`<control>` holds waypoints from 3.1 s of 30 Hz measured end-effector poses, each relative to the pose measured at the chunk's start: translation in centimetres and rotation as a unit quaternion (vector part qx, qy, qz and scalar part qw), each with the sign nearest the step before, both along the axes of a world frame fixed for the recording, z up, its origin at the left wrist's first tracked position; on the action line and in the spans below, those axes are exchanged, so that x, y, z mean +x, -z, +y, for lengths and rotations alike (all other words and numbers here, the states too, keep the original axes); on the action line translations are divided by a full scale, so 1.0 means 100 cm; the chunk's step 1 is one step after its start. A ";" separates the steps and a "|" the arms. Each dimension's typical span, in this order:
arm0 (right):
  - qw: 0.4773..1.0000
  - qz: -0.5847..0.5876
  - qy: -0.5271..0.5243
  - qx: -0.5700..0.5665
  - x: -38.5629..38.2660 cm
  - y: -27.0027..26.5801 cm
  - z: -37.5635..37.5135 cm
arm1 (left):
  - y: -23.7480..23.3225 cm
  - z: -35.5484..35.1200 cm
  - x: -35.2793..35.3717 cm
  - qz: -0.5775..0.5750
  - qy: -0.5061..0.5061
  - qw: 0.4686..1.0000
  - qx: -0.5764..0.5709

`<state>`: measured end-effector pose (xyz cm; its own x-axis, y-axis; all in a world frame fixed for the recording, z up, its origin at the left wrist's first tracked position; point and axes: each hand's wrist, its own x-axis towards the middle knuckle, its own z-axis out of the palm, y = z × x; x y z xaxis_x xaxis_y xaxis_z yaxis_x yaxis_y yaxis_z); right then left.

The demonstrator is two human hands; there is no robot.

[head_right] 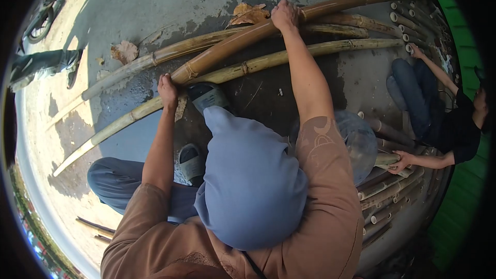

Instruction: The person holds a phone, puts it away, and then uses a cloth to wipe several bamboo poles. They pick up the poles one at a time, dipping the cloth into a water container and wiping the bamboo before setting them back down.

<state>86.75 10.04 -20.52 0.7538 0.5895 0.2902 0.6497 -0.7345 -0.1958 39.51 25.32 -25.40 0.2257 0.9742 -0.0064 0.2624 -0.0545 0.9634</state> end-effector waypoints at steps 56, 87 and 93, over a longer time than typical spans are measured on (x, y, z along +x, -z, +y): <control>0.956 -0.068 -0.168 0.232 -0.150 -0.004 0.016 | 0.015 0.000 0.005 0.062 -0.052 0.996 0.048; 0.971 -0.069 -0.149 0.175 -0.096 0.011 0.037 | -0.026 0.059 0.008 0.212 0.117 0.918 -0.314; 0.981 -0.067 -0.063 0.173 0.054 0.021 -0.011 | -0.024 0.075 0.004 0.244 0.177 0.892 -0.338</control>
